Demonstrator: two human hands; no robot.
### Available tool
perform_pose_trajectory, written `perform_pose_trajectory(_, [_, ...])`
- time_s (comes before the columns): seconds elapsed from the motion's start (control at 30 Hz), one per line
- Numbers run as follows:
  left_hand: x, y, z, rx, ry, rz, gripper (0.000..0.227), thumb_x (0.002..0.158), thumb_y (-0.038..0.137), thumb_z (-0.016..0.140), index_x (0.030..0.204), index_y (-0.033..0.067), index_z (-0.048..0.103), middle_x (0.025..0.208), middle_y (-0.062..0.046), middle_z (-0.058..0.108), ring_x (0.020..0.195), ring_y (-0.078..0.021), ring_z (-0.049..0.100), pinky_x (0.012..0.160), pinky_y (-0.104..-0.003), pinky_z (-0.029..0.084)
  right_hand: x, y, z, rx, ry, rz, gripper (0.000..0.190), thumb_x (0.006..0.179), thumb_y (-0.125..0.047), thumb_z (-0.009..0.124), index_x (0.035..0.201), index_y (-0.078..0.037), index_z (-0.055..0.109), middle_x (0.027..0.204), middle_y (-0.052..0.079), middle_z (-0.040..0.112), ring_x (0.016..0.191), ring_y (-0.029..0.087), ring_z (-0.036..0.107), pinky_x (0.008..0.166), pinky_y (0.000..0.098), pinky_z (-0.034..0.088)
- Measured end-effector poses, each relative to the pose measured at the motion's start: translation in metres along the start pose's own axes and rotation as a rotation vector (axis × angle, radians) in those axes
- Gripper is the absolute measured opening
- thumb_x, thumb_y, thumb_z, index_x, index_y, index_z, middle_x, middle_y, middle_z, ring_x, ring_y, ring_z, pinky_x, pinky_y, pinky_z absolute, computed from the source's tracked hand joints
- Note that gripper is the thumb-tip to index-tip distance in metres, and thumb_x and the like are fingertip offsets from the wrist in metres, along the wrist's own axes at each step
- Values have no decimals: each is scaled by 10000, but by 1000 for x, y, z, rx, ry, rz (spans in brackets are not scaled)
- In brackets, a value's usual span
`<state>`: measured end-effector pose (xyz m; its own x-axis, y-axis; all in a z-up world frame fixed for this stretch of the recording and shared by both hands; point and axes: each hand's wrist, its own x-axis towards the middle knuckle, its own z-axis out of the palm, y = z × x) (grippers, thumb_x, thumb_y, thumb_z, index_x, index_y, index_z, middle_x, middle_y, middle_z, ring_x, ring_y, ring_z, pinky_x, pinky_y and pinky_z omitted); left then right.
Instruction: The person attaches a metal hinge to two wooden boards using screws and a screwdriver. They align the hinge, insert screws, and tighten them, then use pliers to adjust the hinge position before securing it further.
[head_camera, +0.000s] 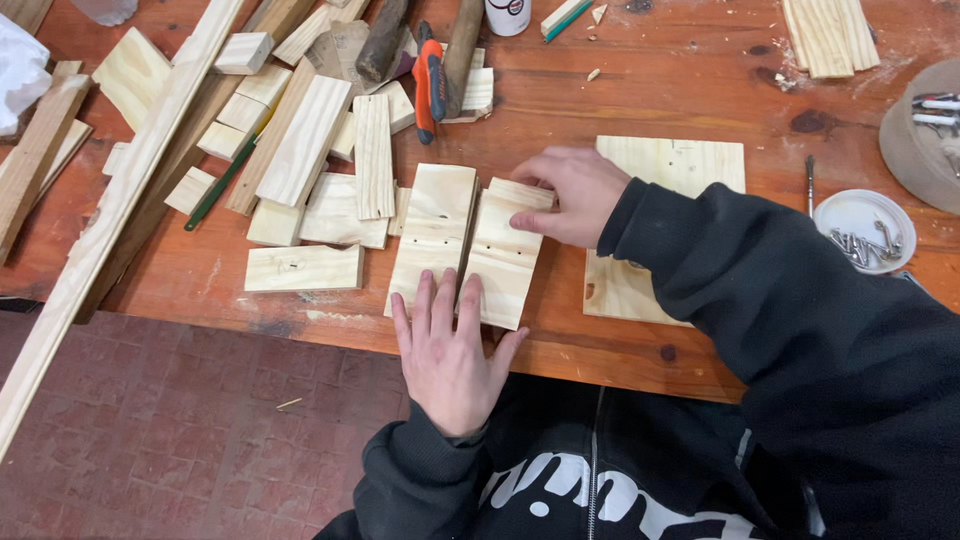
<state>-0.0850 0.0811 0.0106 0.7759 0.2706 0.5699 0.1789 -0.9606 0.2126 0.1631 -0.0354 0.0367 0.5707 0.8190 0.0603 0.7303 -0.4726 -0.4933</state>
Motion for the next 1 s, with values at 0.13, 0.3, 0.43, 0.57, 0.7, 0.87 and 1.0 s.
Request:
perform_pose_trajectory(0.13, [1,7,-3,-49,9,18,830,591,467,942,1299,126,675,1256,-119,688,1356,-364,559,1224,-629,258,-10,11,-14,141,156,-52,487,755,-395,868,1148,-139,736,887,17,655,785,219,692,753,364,557])
perform_pose_trajectory(0.3, [10,25,-28,-307,-113,78,632,737,322,808,1280,66,608,1201,-143,644,1271,-343,579,1213,-630,287,-62,-16,-70,318,72,203,291,865,-137,705,1144,-147,787,719,-61,572,615,82,470,639,259,411])
perform_pose_trajectory(0.43, [17,37,-32,-545,-103,121,661,772,152,774,1392,59,562,1393,-130,621,1315,-280,608,1184,-483,436,-122,17,-88,640,175,217,188,987,-86,672,1153,-24,736,753,57,662,631,106,592,612,242,494])
perform_pose_trajectory(0.57, [36,45,-30,-750,-120,235,554,830,39,728,1361,-15,580,1430,-192,599,1343,-315,608,1193,-385,465,-180,60,-84,591,246,335,245,1021,-122,602,1210,-13,713,922,119,758,802,178,711,784,309,612])
perform_pose_trajectory(0.7, [62,52,-6,-866,15,289,623,663,-106,810,1265,-26,674,1320,-207,665,1249,-425,649,1111,-542,493,-200,48,-51,-26,227,5,488,832,-481,802,1041,-42,764,1302,169,661,1090,407,697,939,487,578])
perform_pose_trajectory(0.87, [88,61,11,-728,37,476,651,682,-138,755,1312,-9,650,1341,-173,643,1276,-406,630,1165,-545,439,-210,67,10,-392,292,-185,582,875,-606,723,1251,-162,693,987,106,639,1024,339,673,1088,546,464])
perform_pose_trajectory(1.0, [88,64,17,-800,2,443,666,667,-143,768,1309,-17,646,1339,-175,643,1266,-398,639,1157,-546,451,-203,65,-1,-425,220,-90,510,909,-620,648,1164,-182,711,840,54,673,920,281,722,1087,511,444])
